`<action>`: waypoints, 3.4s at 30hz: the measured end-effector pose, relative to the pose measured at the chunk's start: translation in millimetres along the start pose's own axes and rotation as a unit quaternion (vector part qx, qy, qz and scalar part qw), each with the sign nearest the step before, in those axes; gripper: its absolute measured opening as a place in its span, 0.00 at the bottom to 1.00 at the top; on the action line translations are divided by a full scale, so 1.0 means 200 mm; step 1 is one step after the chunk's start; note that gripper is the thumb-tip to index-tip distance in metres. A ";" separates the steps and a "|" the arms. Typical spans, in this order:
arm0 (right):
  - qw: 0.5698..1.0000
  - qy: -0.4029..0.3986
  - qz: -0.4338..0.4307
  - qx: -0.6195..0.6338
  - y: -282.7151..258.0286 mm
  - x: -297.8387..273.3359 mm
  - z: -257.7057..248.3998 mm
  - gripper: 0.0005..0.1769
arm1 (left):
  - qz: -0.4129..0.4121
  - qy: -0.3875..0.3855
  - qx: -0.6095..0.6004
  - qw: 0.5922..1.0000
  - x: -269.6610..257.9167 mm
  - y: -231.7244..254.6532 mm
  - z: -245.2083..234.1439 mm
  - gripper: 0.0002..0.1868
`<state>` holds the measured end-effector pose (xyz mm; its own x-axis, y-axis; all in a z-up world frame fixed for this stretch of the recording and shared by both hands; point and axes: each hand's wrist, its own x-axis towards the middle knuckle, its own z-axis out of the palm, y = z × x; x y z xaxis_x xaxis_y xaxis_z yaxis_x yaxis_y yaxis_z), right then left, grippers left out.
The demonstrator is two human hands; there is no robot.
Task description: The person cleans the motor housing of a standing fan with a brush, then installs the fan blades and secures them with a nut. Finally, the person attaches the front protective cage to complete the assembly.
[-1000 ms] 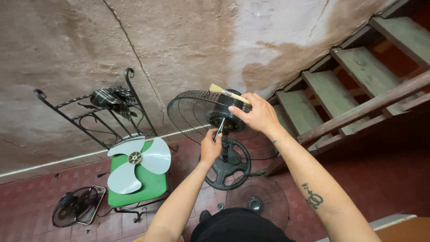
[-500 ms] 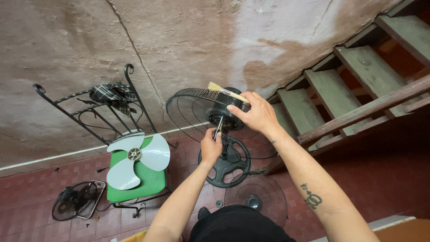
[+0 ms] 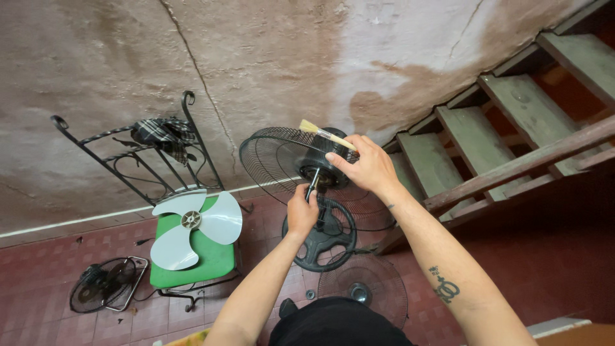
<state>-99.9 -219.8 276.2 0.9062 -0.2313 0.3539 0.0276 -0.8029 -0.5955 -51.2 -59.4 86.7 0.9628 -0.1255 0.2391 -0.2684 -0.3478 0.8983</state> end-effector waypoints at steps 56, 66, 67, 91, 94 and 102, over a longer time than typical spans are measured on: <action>0.998 -0.005 -0.037 -0.041 0.03 0.06 0.01 0.19 | -0.168 -0.183 -0.159 0.955 0.24 -0.39 0.20 0.23; 0.998 0.002 -0.061 -0.030 0.03 0.07 0.02 0.19 | -0.252 -0.270 -0.311 0.876 0.26 -0.33 0.14 0.21; 0.998 -0.002 -0.054 -0.021 0.03 0.06 0.02 0.18 | -0.132 -0.196 -0.146 0.961 0.27 -0.35 0.21 0.23; 0.986 0.099 -0.111 -0.080 -0.41 -0.07 0.14 0.12 | -0.358 -0.322 -0.368 0.795 0.07 -0.32 -0.52 0.18; 0.982 0.081 -0.150 -0.081 -0.57 -0.12 0.30 0.08 | -0.337 -0.234 -0.384 0.827 -0.04 -0.42 -0.71 0.14; 0.977 -0.152 -0.133 0.065 -0.65 -0.30 0.89 0.10 | -0.323 0.045 -0.421 0.846 -0.34 -0.71 -1.04 0.11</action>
<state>-83.8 -3.4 205.0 0.9427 0.1661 0.2892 0.3145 -0.7314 -0.6051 -72.7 192.4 20.4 0.9089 -0.0769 -0.4100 0.3951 0.4737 0.7871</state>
